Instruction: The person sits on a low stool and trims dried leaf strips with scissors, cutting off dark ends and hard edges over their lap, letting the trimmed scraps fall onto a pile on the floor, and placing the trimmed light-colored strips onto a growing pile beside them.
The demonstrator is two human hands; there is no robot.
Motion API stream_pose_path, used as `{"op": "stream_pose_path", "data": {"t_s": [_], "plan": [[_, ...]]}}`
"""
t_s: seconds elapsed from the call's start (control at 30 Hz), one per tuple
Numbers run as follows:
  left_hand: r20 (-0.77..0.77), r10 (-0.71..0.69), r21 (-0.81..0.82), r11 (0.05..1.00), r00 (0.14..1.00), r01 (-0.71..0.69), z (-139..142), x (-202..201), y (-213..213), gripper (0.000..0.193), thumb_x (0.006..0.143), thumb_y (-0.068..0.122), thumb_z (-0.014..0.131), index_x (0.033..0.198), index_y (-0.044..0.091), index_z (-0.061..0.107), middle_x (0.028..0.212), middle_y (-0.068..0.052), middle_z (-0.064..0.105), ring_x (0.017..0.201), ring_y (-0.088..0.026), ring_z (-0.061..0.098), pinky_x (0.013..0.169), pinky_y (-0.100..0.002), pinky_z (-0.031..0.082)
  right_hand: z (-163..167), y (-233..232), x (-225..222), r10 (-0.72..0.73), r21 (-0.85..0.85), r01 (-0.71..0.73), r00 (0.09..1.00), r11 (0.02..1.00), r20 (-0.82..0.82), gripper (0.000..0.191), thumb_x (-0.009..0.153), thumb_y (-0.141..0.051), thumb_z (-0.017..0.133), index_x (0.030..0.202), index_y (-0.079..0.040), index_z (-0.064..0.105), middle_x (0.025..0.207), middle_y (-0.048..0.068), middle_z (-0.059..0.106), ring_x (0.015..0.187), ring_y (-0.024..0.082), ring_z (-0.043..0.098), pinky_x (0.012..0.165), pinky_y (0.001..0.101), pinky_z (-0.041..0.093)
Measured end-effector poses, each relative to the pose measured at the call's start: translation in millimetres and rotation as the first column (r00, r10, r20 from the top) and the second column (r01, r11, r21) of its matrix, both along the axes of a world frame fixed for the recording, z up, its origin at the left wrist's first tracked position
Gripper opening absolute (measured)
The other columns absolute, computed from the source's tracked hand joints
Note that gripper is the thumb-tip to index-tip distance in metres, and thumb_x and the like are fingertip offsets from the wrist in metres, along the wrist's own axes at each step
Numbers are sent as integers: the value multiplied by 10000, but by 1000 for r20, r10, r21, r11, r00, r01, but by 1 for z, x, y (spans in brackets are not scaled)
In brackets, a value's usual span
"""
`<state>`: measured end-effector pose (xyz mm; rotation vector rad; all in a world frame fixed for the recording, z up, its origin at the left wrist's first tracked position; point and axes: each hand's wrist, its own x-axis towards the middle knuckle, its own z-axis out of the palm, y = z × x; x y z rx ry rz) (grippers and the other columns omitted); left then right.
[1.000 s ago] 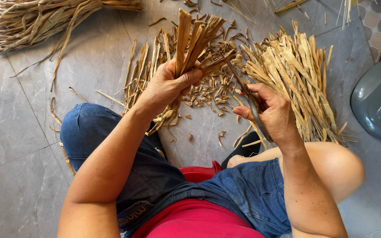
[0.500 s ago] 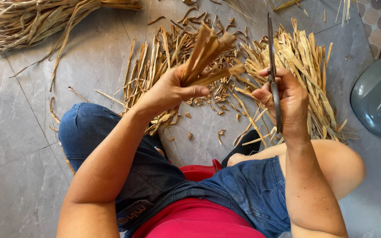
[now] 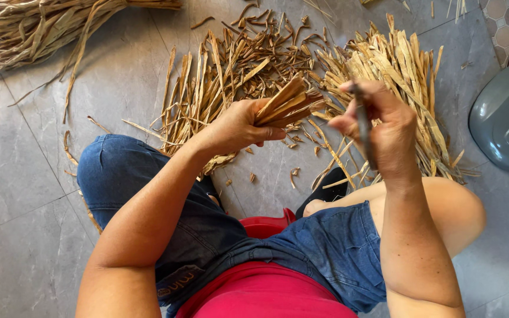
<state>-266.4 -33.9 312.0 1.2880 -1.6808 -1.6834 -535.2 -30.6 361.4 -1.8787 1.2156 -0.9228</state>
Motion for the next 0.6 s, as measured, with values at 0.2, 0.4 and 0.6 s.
{"op": "stream_pose_path", "data": {"t_s": [0.2, 0.4, 0.6], "plan": [[24, 16, -32, 999, 1000, -15, 3, -2, -3, 273, 903, 271, 784, 1017, 64, 647, 796, 16, 670, 647, -77, 636, 571, -261, 559, -3, 5, 13, 49, -48, -51, 998, 998, -34, 523, 803, -286, 877, 1252, -115, 670, 992, -40, 676, 842, 57, 616, 742, 247, 534], [-117, 48, 115, 993, 992, -35, 17, 2, 1, 239, 912, 286, 743, 961, 82, 627, 750, 30, 620, 615, -62, 616, 445, -269, 504, -12, 1, 8, -44, 125, 46, 999, 991, -20, 464, 838, -231, 884, 1250, -116, 703, 803, -54, 620, 689, 30, 505, 603, 192, 405], [-202, 48, 163, 987, 978, -14, 24, 6, 3, 231, 951, 295, 744, 962, 81, 658, 715, 39, 629, 599, -54, 620, 431, -229, 494, -27, 0, -1, -33, 252, -69, 924, 965, 382, 403, 959, -176, 846, 1310, -91, 668, 891, -2, 635, 764, 43, 581, 679, 175, 486]]}}
